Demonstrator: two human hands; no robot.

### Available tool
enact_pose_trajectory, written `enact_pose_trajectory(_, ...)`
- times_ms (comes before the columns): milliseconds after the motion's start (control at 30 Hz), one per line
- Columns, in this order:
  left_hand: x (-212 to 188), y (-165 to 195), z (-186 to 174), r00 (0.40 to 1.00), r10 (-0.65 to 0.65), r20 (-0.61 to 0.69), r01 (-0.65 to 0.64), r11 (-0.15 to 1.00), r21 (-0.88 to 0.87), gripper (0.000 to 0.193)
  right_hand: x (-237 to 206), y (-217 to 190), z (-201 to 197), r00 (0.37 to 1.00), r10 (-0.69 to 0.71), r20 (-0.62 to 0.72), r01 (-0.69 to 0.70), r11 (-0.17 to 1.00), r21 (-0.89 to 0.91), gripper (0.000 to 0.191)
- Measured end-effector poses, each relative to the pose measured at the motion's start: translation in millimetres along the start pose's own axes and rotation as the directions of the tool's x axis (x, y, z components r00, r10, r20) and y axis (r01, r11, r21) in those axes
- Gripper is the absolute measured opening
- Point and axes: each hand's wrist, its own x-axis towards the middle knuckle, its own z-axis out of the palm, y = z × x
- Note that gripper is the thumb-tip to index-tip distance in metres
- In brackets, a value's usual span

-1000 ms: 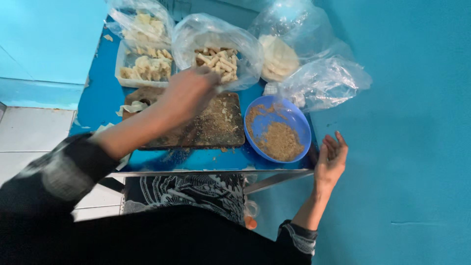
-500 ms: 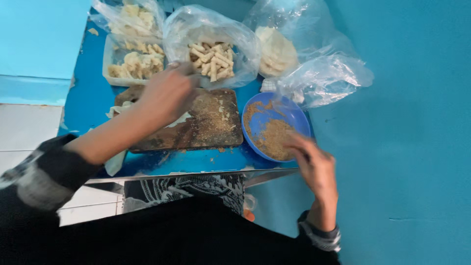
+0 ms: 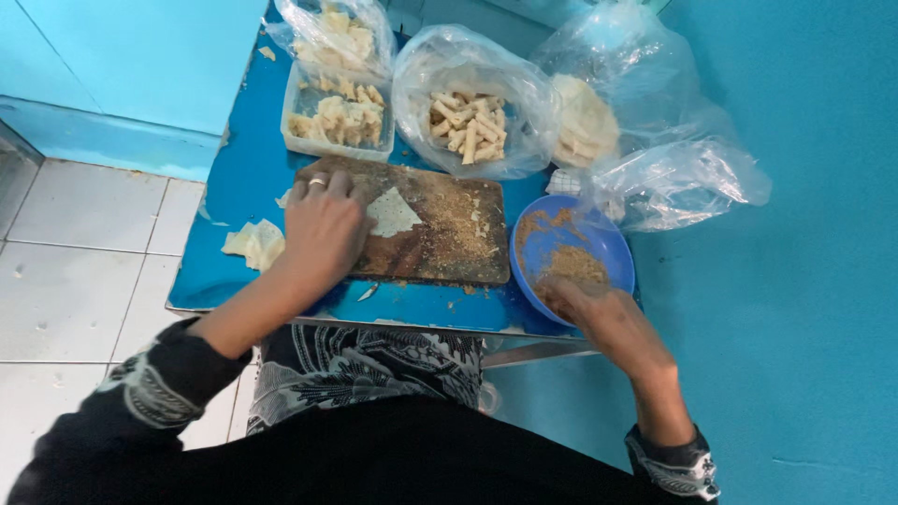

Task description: The person cuts a thin cracker sheet into small pieces on a wooden cutting board, folds and presses the pieces by hand, and places them into a blue bowl containing brown crumbs. At the end the person holds a stack of round crackers and the knife.

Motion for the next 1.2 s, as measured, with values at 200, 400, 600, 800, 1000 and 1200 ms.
enact_pose_trajectory(200, -0.4, 1.9, 11.5, 0.998, 0.012, -0.054, -0.015, 0.998, -0.056, 0.028, -2.4, 22.4, 14.8, 0.959, 0.258, -0.115, -0.244, 0.962, 0.119, 0.026)
enact_pose_trajectory(400, -2.7, -5.6, 7.1, 0.997, -0.060, -0.057, 0.057, 0.997, -0.056, 0.027, 25.1, 20.4, 24.9, 0.808, 0.495, -0.319, -0.207, 0.746, 0.633, 0.035)
enact_pose_trajectory(600, -7.8, -1.3, 15.8, 0.986, -0.064, -0.153, 0.057, 0.997, -0.049, 0.019, 108.8, -49.2, 78.2, 0.907, 0.322, -0.271, -0.002, 0.648, 0.761, 0.033)
enact_pose_trajectory(800, -7.9, 0.4, 18.6, 0.984, -0.060, -0.170, 0.043, 0.994, -0.104, 0.010, 162.8, -113.0, 112.3, 0.930, -0.061, -0.363, 0.118, 0.983, 0.138, 0.027)
enact_pose_trajectory(1000, -12.8, 4.5, 13.3, 0.978, -0.094, -0.188, 0.086, 0.995, -0.051, 0.013, 147.0, -100.8, 89.3, 0.905, -0.016, -0.425, 0.156, 0.942, 0.296, 0.033)
enact_pose_trajectory(1200, -9.6, 9.2, 20.6, 0.982, -0.049, -0.184, 0.046, 0.999, -0.021, 0.009, 143.7, -89.1, 85.0, 0.896, -0.002, -0.444, 0.012, 1.000, 0.019, 0.020)
